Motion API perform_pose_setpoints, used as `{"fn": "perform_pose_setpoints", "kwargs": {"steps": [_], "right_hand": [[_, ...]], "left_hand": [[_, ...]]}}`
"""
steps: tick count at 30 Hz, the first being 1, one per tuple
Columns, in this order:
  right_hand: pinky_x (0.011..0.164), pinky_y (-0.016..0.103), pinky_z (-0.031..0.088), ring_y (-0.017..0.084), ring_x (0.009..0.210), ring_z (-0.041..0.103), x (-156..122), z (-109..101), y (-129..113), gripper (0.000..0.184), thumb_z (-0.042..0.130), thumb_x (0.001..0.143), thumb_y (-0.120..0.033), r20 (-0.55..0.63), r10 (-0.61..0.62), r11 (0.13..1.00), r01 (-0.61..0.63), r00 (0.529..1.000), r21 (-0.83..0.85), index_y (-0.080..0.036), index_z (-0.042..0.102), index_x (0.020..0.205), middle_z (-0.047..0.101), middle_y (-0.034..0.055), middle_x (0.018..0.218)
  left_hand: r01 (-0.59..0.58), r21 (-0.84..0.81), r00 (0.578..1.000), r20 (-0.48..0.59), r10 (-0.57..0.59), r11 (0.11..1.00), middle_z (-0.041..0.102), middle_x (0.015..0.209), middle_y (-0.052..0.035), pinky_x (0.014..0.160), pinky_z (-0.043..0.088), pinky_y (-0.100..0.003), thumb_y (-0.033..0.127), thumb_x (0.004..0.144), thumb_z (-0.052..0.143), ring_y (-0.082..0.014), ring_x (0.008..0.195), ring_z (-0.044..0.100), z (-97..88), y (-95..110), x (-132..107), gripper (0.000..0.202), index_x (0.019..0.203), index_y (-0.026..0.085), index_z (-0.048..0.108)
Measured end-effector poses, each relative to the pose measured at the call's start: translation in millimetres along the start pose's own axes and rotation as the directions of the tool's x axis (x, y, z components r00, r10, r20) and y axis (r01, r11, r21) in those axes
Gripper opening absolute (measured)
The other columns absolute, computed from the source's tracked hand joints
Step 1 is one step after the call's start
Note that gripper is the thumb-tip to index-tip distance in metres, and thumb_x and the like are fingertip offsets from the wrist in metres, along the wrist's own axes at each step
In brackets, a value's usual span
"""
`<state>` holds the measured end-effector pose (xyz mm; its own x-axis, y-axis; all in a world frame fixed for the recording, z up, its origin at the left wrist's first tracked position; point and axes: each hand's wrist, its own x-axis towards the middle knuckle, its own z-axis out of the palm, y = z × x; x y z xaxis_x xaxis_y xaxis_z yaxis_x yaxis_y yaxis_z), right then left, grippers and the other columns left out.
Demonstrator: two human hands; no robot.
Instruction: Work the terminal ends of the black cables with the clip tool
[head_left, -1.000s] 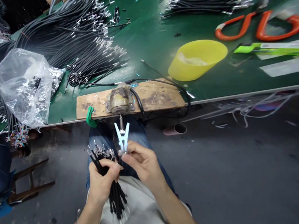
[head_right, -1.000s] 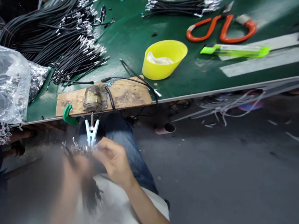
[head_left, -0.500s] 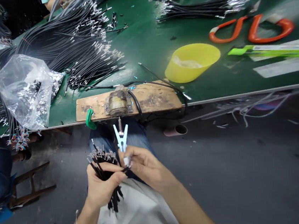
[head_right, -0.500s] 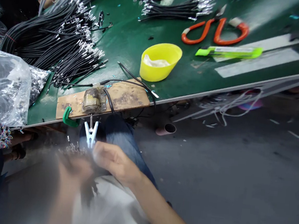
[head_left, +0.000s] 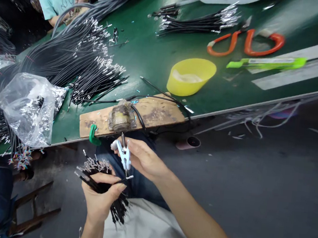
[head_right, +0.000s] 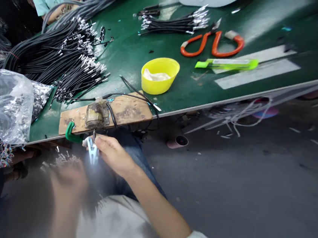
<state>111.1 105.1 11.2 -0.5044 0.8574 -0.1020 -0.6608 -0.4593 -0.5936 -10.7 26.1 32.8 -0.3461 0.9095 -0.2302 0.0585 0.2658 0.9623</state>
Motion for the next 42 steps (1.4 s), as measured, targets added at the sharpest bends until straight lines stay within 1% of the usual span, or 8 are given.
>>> {"fn": "perform_pose_setpoints", "kwargs": {"steps": [9,14,26,31,34,36,39,42], "right_hand": [[0.049,0.022,0.03,0.007,0.05,0.039,8,3,21,0.045,0.072,0.056,-0.059,0.106,0.029,0.948,-0.061,0.994,0.312,-0.015,0.06,0.062,0.05,-0.0026,0.061],[0.049,0.023,0.028,0.008,0.049,0.034,10,5,21,0.042,0.071,0.062,-0.054,0.069,-0.027,0.965,0.008,0.997,0.263,-0.015,0.057,0.058,0.046,-0.003,0.058],[0.049,0.022,0.035,0.01,0.051,0.042,9,-11,33,0.053,0.066,0.056,-0.067,-0.012,0.1,0.947,-0.091,0.995,0.309,-0.015,0.068,0.068,0.057,0.001,0.061],[0.052,0.023,0.038,0.011,0.054,0.046,-6,-32,38,0.042,0.072,0.057,-0.058,-0.133,0.033,0.982,-0.008,0.991,0.19,-0.018,0.068,0.069,0.056,-0.0006,0.059],[0.053,0.024,0.037,0.011,0.055,0.046,-28,-37,35,0.031,0.072,0.064,-0.049,-0.252,-0.127,0.991,0.11,0.959,-0.08,-0.02,0.066,0.072,0.055,-0.0014,0.061],[0.053,0.026,0.036,0.013,0.057,0.046,-43,-31,32,0.02,0.068,0.072,-0.04,-0.287,-0.348,0.894,0.224,0.892,-0.388,-0.02,0.064,0.07,0.054,-0.0012,0.061],[0.058,0.029,0.037,0.014,0.059,0.045,-57,-13,28,0.008,0.063,0.077,-0.02,-0.06,-0.633,0.499,0.348,0.772,-0.794,-0.02,0.062,0.07,0.052,-0.001,0.059],[0.062,0.031,0.04,0.017,0.066,0.048,-58,6,28,0.004,0.063,0.076,-0.016,0.204,-0.556,0.252,0.397,0.806,-0.882,-0.02,0.063,0.076,0.057,0.0016,0.066]], "left_hand": [[0.019,-0.004,0.99,0.142,-0.018,1.0,0.065,0.046,-0.0006,0.041,0.052,-0.027,0.036,0.04,0.083,-0.0177,0.042,0.061,-4.2,4,17,0.02,0.044,0.024,0.068],[-0.055,-0.008,0.995,0.081,0.055,0.998,0.066,0.047,0.0002,0.045,0.053,-0.025,0.034,0.043,0.083,-0.0169,0.044,0.062,-2.4,3,12,0.017,0.045,0.025,0.069],[0.108,-0.022,0.979,0.177,-0.103,0.994,0.066,0.046,-0.003,0.043,0.053,-0.025,0.034,0.041,0.084,-0.0177,0.044,0.063,-6.5,2,21,0.021,0.044,0.021,0.068],[0.006,0.025,0.997,0.077,-0.008,1.0,0.069,0.054,-0.0028,0.053,0.053,-0.027,0.034,0.051,0.081,-0.0172,0.052,0.063,-2.8,-5,-3,0.016,0.051,0.021,0.07],[-0.051,0.096,0.999,-0.012,0.052,0.994,0.072,0.064,-0.0034,0.061,0.052,-0.027,0.03,0.061,0.076,-0.0175,0.061,0.064,1.4,-9,-15,0.01,0.066,0.021,0.074],[-0.034,0.159,0.999,0.01,0.033,0.987,0.07,0.06,-0.0028,0.054,0.05,-0.025,0.029,0.067,0.071,-0.0154,0.054,0.062,3.3,-11,-18,0.013,0.076,0.02,0.076],[-0.056,0.218,0.993,0.114,0.031,0.974,0.065,0.051,-0.0016,0.05,0.048,-0.024,0.026,0.074,0.062,-0.0134,0.047,0.056,5.5,-14,-18,0.016,0.076,0.019,0.076],[-0.1,0.231,0.978,0.2,0.053,0.968,0.068,0.06,-0.0046,0.062,0.05,-0.028,0.023,0.074,0.058,-0.018,0.061,0.061,8.1,-20,-20,0.02,0.065,0.017,0.075]]}}
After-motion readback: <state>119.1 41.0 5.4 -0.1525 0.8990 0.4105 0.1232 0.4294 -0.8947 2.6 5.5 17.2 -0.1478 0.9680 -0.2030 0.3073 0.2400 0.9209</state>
